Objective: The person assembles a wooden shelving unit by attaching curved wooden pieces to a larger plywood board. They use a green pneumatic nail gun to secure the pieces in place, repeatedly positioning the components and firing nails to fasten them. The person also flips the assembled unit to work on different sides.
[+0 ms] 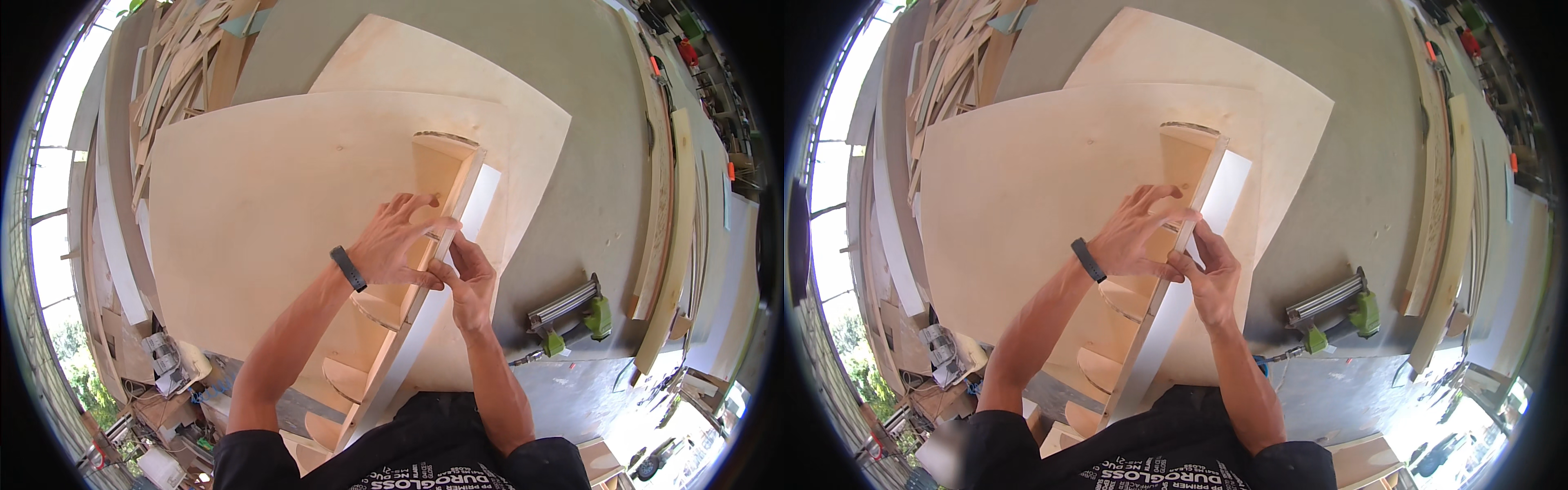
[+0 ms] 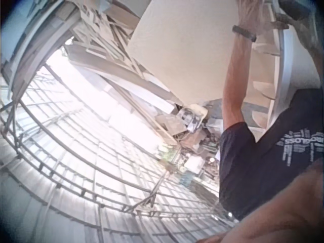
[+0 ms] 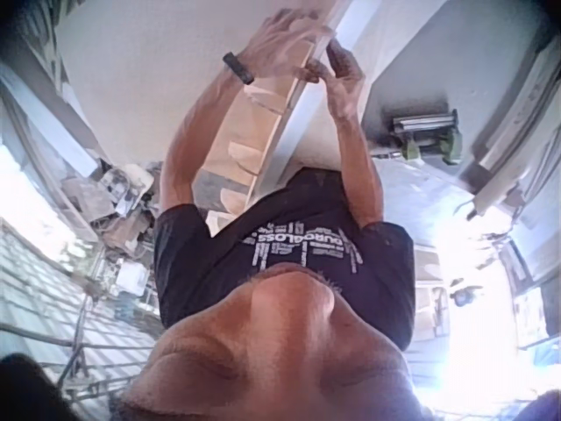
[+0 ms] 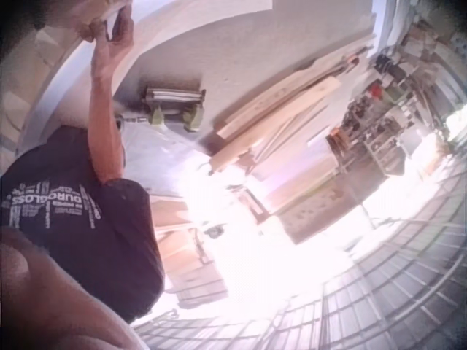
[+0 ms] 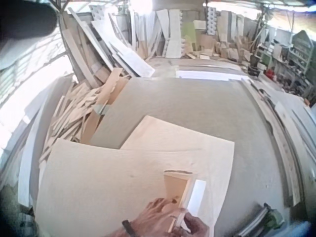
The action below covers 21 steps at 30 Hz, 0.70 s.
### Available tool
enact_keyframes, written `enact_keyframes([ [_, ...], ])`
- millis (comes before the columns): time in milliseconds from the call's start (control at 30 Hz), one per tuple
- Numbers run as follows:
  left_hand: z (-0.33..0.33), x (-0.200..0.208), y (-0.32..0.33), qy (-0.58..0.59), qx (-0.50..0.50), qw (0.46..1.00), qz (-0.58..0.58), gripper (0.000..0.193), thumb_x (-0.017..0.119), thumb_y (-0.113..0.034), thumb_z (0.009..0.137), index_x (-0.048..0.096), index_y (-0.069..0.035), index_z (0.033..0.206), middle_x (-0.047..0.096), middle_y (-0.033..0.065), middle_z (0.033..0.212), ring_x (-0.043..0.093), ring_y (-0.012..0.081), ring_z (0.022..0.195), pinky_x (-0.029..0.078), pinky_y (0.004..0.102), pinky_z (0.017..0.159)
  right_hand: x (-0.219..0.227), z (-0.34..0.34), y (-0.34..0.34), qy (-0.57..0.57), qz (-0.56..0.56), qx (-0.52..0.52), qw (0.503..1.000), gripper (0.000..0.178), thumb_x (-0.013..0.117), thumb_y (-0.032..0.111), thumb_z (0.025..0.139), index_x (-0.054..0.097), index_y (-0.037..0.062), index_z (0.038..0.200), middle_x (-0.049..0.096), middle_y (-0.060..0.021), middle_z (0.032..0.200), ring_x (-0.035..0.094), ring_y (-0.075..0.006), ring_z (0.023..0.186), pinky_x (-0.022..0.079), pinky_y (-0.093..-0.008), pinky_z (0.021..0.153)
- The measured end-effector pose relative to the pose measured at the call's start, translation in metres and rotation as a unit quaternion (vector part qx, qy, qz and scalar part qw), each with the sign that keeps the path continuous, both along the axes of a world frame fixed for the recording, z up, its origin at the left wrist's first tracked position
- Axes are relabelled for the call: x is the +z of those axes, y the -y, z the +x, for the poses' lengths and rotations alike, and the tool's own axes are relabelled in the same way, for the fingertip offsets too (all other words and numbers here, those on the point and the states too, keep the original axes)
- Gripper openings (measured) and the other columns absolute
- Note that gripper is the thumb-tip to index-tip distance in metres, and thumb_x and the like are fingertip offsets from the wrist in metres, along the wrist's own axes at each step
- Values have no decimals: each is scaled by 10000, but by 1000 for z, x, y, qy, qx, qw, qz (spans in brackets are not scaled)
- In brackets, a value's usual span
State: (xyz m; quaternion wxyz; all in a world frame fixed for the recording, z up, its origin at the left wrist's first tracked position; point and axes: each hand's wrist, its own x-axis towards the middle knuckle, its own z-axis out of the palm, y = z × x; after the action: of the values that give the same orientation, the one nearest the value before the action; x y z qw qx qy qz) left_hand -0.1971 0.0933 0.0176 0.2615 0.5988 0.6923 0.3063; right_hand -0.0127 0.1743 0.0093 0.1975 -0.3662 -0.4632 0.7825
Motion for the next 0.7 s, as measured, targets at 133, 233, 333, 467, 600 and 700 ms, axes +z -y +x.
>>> enact_keyframes([
  [133, -1, -3, 1, -7, 5, 1000, -1, 889, 908, -639, 615, 601, -334, 1392, 457, 163, 1505, 400, 466, 1372, 363, 570, 1084, -3, -1, -4, 2, -19, 3, 1000, 663, 786, -28, 865, 497, -107, 1456, 547, -219, 1486, 453, -300, 1466, 477, -415, 1138],
  [233, -2, -4, 1, -10, 3, 1000, -8, 892, 903, -646, 622, 595, -336, 1399, 440, 176, 1525, 361, 488, 1414, 343, 589, 1115, 5, -2, -10, 2, -31, 9, 999, 633, 768, -59, 863, 510, -113, 1439, 558, -212, 1473, 461, -297, 1459, 502, -429, 1120],
  [333, -2, -3, -1, -8, 0, 1000, -16, 886, 890, -664, 634, 594, -333, 1400, 421, 192, 1540, 326, 498, 1446, 331, 600, 1132, 12, 18, -16, -6, -26, -46, 999, 497, 676, -48, 926, 552, -102, 1404, 559, -230, 1466, 502, -316, 1419, 540, -431, 1073],
  [467, -3, 2, 0, -6, 1, 1000, -30, 861, 890, -647, 659, 611, -278, 1385, 397, 191, 1545, 307, 484, 1458, 305, 604, 1178, 23, 93, -28, 115, 148, -181, 965, 392, 639, 39, 959, 606, -73, 1333, 628, -194, 1320, 613, -286, 1213, 566, -399, 973],
  [600, -3, 0, 0, -5, 4, 999, -32, 832, 866, -690, 663, 623, -291, 1353, 356, 192, 1588, 244, 503, 1501, 271, 617, 1204, -21, 219, -72, 360, 254, -363, 821, 543, 765, 156, 887, 554, -62, 1338, 612, -142, 1226, 604, -259, 1062, 528, -366, 943],
  [700, -1, -1, -2, 2, -3, 1000, -29, 826, 844, -722, 665, 627, -306, 1345, 331, 200, 1608, 200, 512, 1526, 251, 633, 1211, -57, 276, -88, 521, 201, -376, 739, 626, 807, 189, 846, 535, -50, 1356, 608, -145, 1248, 603, -273, 1084, 508, -381, 961],
])
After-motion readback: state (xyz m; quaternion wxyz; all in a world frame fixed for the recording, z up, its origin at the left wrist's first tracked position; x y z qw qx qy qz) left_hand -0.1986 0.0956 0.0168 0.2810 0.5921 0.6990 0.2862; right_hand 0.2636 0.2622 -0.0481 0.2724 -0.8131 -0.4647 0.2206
